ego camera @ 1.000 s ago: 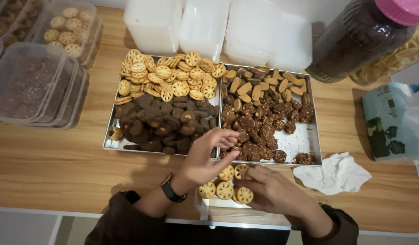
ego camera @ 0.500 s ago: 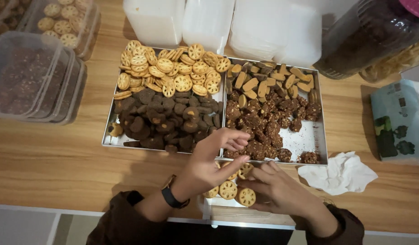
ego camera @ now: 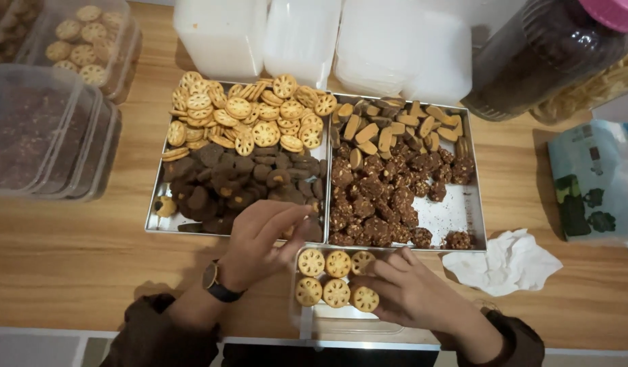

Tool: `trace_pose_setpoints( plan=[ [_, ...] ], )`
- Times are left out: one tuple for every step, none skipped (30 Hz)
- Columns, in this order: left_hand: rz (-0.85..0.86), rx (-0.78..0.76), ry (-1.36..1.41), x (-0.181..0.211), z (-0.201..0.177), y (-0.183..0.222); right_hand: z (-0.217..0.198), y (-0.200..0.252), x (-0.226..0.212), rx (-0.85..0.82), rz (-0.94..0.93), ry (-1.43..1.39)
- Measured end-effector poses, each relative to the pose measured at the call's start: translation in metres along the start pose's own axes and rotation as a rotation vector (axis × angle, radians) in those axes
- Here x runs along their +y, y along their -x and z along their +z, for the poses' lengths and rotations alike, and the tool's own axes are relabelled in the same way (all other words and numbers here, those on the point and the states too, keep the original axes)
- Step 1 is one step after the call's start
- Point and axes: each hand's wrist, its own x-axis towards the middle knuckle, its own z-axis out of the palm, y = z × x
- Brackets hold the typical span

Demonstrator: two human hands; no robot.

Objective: Assembling sandwich cookies by picking them from a tray and placing them into a plastic container.

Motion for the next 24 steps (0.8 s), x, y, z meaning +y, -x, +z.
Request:
trace_pose_setpoints(
  plan=[
    [-0.001, -0.006, 0.006, -0.003, 0.000, 0.002, -0.001, -0.002, 0.000, 0.001, 0.008, -0.004],
    [0.031, -0.024, -0.016, -0.005, 0.001, 0.005, -0.003, -0.003, 0.000, 0.001, 0.001, -0.006],
    [0.063, -0.042, -0.038, -0.006, 0.001, 0.010, -0.005, -0.004, -0.001, 0.000, -0.006, -0.008],
    [0.058, -0.041, -0.039, -0.004, 0.001, 0.009, -0.008, -0.005, -0.002, -0.004, -0.008, -0.011],
    [0.060, -0.045, -0.051, -0.002, 0.001, 0.008, -0.012, -0.007, -0.003, 0.013, -0.009, -0.044],
    [0.067, -0.047, -0.065, 0.000, 0.000, 0.006, -0.016, -0.009, -0.004, 0.033, -0.012, -0.072],
    [0.066, -0.044, -0.067, -0.001, 0.000, 0.004, -0.016, -0.010, -0.003, 0.032, -0.016, -0.071],
    [0.077, -0.047, -0.067, -0.001, 0.000, 0.004, -0.016, -0.009, -0.003, 0.026, 0.003, -0.073],
    [0.087, -0.050, -0.067, 0.000, 0.001, 0.003, -0.017, -0.008, -0.002, 0.020, 0.021, -0.074],
    [0.088, -0.048, -0.068, 0.000, 0.000, 0.002, -0.016, -0.007, -0.001, 0.019, 0.019, -0.072],
    [0.063, -0.054, -0.049, 0.001, 0.000, 0.001, -0.015, -0.007, -0.001, 0.012, 0.025, -0.069],
    [0.041, -0.064, -0.027, 0.002, -0.001, 0.000, -0.014, -0.006, -0.001, 0.008, 0.034, -0.066],
    [0.044, -0.064, -0.027, 0.002, -0.001, 0.001, -0.010, -0.005, 0.000, 0.010, 0.035, -0.064],
    [0.045, -0.067, -0.013, 0.001, 0.000, 0.001, -0.005, -0.004, 0.002, 0.024, 0.014, -0.072],
    [0.047, -0.071, 0.002, 0.001, 0.001, 0.002, -0.001, -0.003, 0.003, 0.038, -0.006, -0.080],
    [0.049, -0.070, 0.002, 0.001, 0.002, 0.002, -0.001, -0.004, 0.001, 0.039, -0.006, -0.079],
    [0.045, -0.074, 0.006, 0.001, 0.002, 0.001, 0.000, -0.005, -0.001, 0.039, -0.004, -0.073],
    [0.040, -0.078, 0.009, 0.002, 0.002, 0.002, 0.000, -0.007, -0.003, 0.038, -0.003, -0.068],
    [0.041, -0.077, 0.008, 0.001, 0.004, 0.002, 0.002, -0.005, -0.002, 0.038, -0.004, -0.068],
    [0.032, -0.082, 0.010, 0.000, 0.004, 0.003, 0.004, -0.003, 0.000, 0.038, 0.004, -0.052],
    [0.023, -0.087, 0.011, -0.001, 0.005, 0.004, 0.006, -0.002, 0.001, 0.038, 0.011, -0.036],
    [0.023, -0.086, 0.010, -0.001, 0.006, 0.004, 0.008, -0.001, 0.002, 0.037, 0.009, -0.034],
    [0.014, -0.080, 0.029, -0.002, 0.007, 0.005, 0.009, 0.000, 0.002, 0.045, 0.016, -0.021],
    [0.007, -0.073, 0.048, -0.003, 0.009, 0.005, 0.010, 0.000, 0.002, 0.054, 0.023, -0.007]
  ],
)
